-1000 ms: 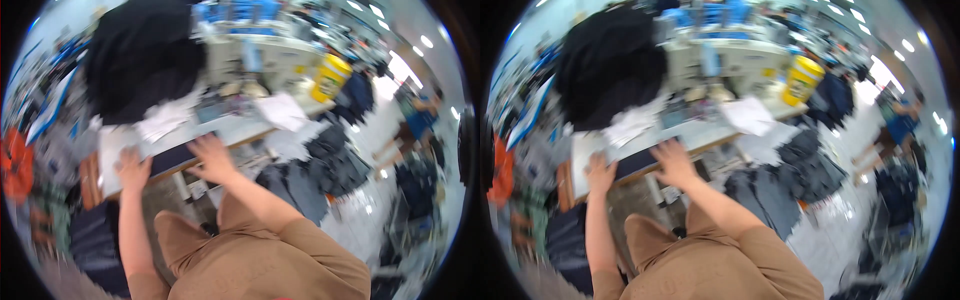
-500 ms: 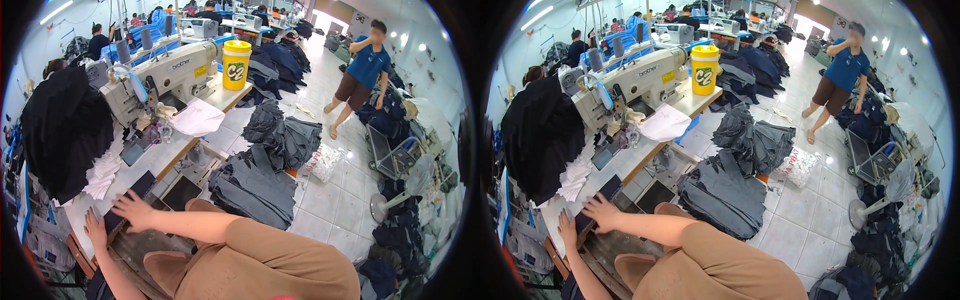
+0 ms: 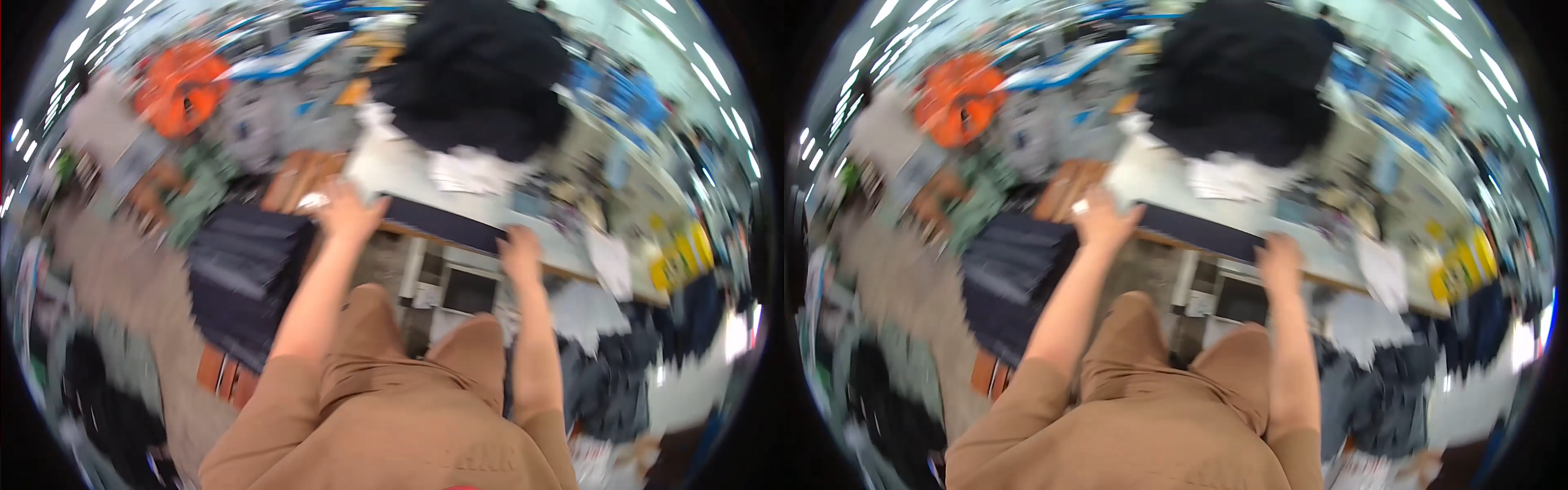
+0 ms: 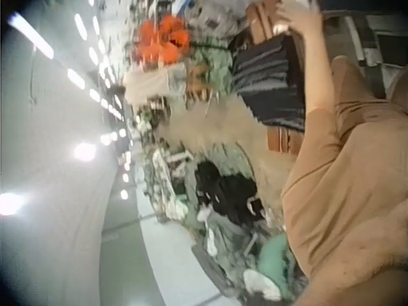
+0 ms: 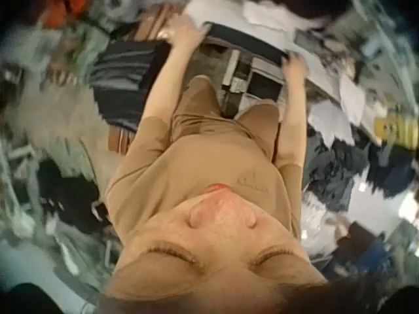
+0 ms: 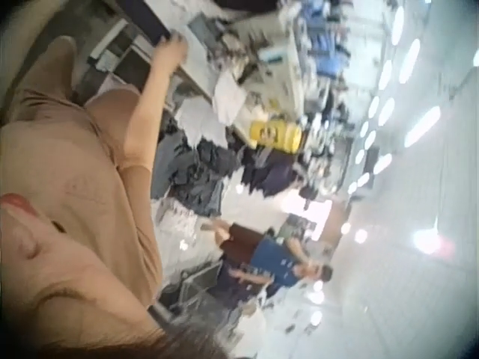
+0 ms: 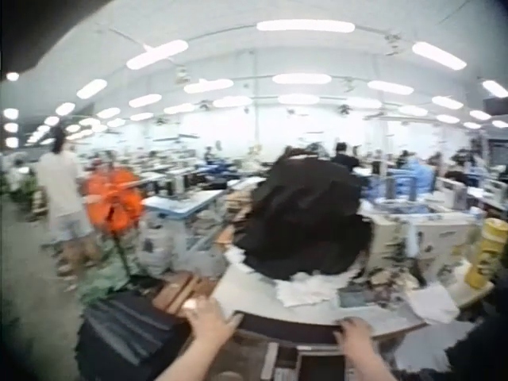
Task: Inspecting and stacking fabric pieces at a workstation in a garment factory.
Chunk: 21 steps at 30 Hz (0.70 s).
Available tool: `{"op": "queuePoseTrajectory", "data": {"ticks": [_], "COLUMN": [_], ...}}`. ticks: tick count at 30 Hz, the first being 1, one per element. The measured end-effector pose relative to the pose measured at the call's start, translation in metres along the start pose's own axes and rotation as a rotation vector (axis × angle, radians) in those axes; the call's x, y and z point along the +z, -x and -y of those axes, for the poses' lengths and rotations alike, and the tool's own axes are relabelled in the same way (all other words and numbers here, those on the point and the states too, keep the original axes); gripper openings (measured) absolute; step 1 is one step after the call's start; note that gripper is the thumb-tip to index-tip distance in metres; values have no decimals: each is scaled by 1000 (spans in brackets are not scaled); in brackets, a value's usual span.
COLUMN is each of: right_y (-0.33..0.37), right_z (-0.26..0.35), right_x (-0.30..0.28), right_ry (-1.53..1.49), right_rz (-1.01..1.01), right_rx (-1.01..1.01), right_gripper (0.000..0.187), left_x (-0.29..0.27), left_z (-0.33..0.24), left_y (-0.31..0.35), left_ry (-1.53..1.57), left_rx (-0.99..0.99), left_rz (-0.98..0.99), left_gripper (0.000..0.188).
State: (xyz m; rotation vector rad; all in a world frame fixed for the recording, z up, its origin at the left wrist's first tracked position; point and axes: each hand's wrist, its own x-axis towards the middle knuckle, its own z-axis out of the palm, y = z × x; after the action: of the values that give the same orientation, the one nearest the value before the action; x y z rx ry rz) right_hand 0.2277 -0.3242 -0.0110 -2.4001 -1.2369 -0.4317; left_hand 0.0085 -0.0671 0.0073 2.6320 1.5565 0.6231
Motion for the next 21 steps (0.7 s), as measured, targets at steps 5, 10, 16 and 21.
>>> {"op": "queuePoseTrajectory", "data": {"ticks": [5,10,16,21], "right_y": [-17,-20,7,35], "right_z": [-4,29,149,268], "right_x": [-6,-26,-32,13], "right_ry": [-44,-313,-1306,-1414], "right_rz": [147,465,702,985], "right_rx": [132,157,140,-55], "right_gripper": [48,27,45,58], "left_x": [3,13,-61,-150], "left_z": [21,66,205,322], "left_y": [15,25,41,60], "left_ry": [378,1424,1393,1174], "left_rx": [-269,-352,-222,-360], "left_rz": [21,251,-9,-184], "left_gripper": [96,63,25,27]}}
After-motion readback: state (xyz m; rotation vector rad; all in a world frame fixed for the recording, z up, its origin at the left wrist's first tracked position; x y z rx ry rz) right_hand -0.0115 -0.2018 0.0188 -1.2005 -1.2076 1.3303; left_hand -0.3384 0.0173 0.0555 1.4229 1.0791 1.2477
